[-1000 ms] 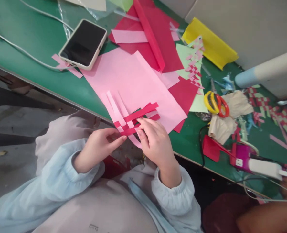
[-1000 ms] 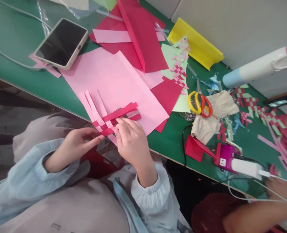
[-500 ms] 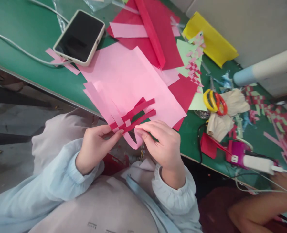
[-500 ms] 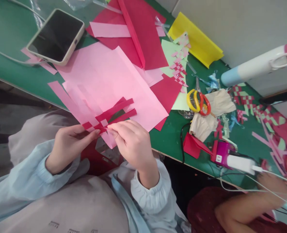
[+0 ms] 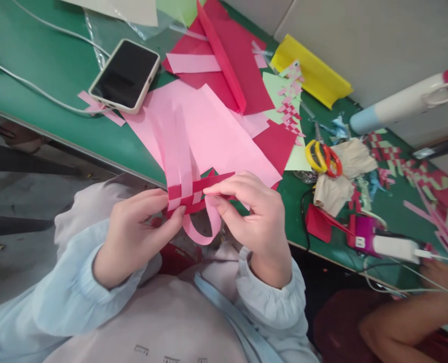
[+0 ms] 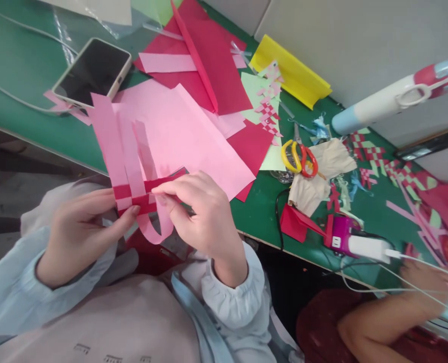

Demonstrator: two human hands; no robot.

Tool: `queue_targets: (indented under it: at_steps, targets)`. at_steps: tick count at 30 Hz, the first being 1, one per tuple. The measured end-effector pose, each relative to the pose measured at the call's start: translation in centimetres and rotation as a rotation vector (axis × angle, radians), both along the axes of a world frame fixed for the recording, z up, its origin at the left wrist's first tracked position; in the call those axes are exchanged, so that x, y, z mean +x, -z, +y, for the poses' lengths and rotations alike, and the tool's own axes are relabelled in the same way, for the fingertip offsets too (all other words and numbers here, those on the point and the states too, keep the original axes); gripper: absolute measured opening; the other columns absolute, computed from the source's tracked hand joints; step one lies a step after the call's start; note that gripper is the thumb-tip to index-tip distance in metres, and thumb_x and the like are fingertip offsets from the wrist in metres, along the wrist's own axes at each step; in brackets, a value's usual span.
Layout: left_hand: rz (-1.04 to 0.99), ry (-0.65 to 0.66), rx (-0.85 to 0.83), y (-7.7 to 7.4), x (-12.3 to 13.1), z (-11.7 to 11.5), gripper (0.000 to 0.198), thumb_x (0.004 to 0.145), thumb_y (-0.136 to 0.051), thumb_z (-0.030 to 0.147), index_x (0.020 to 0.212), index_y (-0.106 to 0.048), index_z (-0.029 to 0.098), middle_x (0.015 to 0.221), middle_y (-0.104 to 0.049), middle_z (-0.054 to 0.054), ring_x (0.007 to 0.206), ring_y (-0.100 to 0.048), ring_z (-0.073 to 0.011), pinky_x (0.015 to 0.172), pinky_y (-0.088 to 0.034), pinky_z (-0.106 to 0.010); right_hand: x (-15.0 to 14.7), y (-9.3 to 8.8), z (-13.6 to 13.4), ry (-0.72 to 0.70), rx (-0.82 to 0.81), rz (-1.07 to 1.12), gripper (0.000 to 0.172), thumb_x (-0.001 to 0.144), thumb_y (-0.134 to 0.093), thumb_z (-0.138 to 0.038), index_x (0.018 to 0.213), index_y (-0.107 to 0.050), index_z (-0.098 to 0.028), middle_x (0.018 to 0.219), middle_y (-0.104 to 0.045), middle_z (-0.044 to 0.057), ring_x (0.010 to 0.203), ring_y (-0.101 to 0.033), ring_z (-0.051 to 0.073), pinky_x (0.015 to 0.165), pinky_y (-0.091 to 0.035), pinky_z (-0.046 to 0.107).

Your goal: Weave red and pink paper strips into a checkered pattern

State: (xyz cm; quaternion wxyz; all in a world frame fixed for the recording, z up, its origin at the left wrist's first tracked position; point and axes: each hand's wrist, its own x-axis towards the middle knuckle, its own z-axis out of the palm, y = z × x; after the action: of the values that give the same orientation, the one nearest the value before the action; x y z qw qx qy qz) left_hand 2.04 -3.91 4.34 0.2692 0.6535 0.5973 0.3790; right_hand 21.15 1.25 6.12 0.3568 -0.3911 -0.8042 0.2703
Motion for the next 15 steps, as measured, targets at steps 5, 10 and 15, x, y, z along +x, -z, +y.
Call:
queue_targets:
  at_steps: [5,10,15]
  targets:
    - [0.008,-0.017,0.074,-0.4,-0.2,0.0,0.018,0.084,-0.063,0.024,0.066,-0.066,0.023,0.076,-0.069,-0.001,0.062,-0.058,-0.0138,0.050,-0.044,-0.028,-0.6,-0.7,0.0,0.066,-0.009,0.051,0.010,0.089,-0.059,-0.021,0.086,-0.068,-0.023,0.082,-0.071,0.000,0.076,-0.064,0.015,0.074,-0.055,0.032]
    - [-0.245,-0.096,-0.059,0.3,0.4,0.5,0.006,0.081,-0.068,0.028,0.082,-0.074,0.025,0.074,-0.070,0.000,0.061,-0.060,-0.0141,0.051,-0.048,-0.027,-0.5,-0.8,-0.3,0.131,-0.139,0.157,0.005,0.084,-0.065,-0.021,0.079,-0.064,-0.020,0.072,-0.065,-0.002,0.062,-0.057,0.010,0.059,-0.050,0.024]
    - [-0.833,-0.243,-0.311,1.3,1.8,1.7,0.011,0.076,-0.075,0.030,0.075,-0.073,0.020,0.065,-0.067,0.000,0.055,-0.059,-0.0107,0.050,-0.048,-0.022,0.1,-0.1,-0.6,0.088,-0.492,0.246,0.008,0.079,-0.068,-0.020,0.077,-0.060,-0.019,0.070,-0.063,-0.003,0.056,-0.053,0.007,0.050,-0.043,0.020]
